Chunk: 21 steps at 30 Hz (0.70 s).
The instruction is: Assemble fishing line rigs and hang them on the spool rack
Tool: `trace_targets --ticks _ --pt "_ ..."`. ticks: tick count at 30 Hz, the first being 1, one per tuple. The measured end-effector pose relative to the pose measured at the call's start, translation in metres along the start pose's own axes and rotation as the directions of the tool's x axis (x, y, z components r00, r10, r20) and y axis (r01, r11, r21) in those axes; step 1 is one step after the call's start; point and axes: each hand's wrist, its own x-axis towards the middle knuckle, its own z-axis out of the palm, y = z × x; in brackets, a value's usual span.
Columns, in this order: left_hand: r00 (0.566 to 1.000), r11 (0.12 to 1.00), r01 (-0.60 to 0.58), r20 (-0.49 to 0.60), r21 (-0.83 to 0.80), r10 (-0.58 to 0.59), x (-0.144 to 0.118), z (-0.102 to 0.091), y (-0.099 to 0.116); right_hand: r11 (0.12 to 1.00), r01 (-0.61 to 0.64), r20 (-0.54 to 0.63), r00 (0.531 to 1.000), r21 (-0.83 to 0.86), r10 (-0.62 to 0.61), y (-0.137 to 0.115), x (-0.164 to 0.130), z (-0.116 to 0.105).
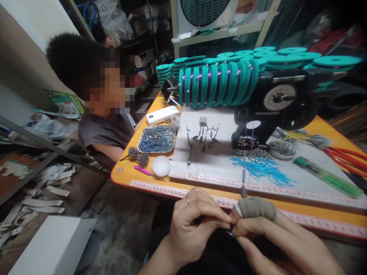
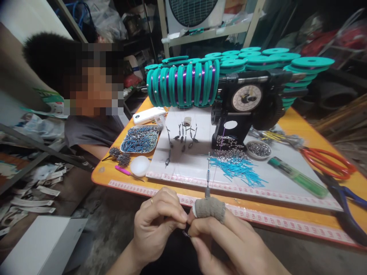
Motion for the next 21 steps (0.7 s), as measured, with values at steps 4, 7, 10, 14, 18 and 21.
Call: trace_targets --ticks 4,7,10,14,18,21 --pt "1.000 1.000 -0.023 0.006 0.010 0.023 0.001 -0.003 0.000 1.000 -0.003 0.004 1.000 -0.014 0.004 -0.002 -0.002 0.001" --pt "1.000 1.000 -0.021 -0.012 0.010 0.021 0.003 -0.004 0.000 1.000 -0.009 0.014 1.000 -0.025 0.010 -0.002 -0.002 0.001" --pt "0.999 1.000 -0.004 -0.052 -0.026 0.003 0.004 -0.004 0.000 1.000 -0.015 0.001 1.000 -0.024 0.015 -0.002 -0.002 0.001" --pt "0.998 0.999 -0.017 -0.060 -0.051 0.013 0.008 -0.002 0.000 1.000 -0.014 0.002 1.000 0.001 0.014 -0.002 0.002 0.002" --pt "0.997 0.999 -0.039 -0.073 -0.010 0.038 0.008 -0.004 0.003 0.998 -0.005 -0.056 0.998 0.055 0.008 -0.011 0.009 0.014" --pt "0.992 0.996 -0.076 -0.095 0.041 0.079 -0.002 -0.015 0.004 0.998 0.021 -0.090 0.996 0.065 -0.015 -0.021 0.013 0.027"
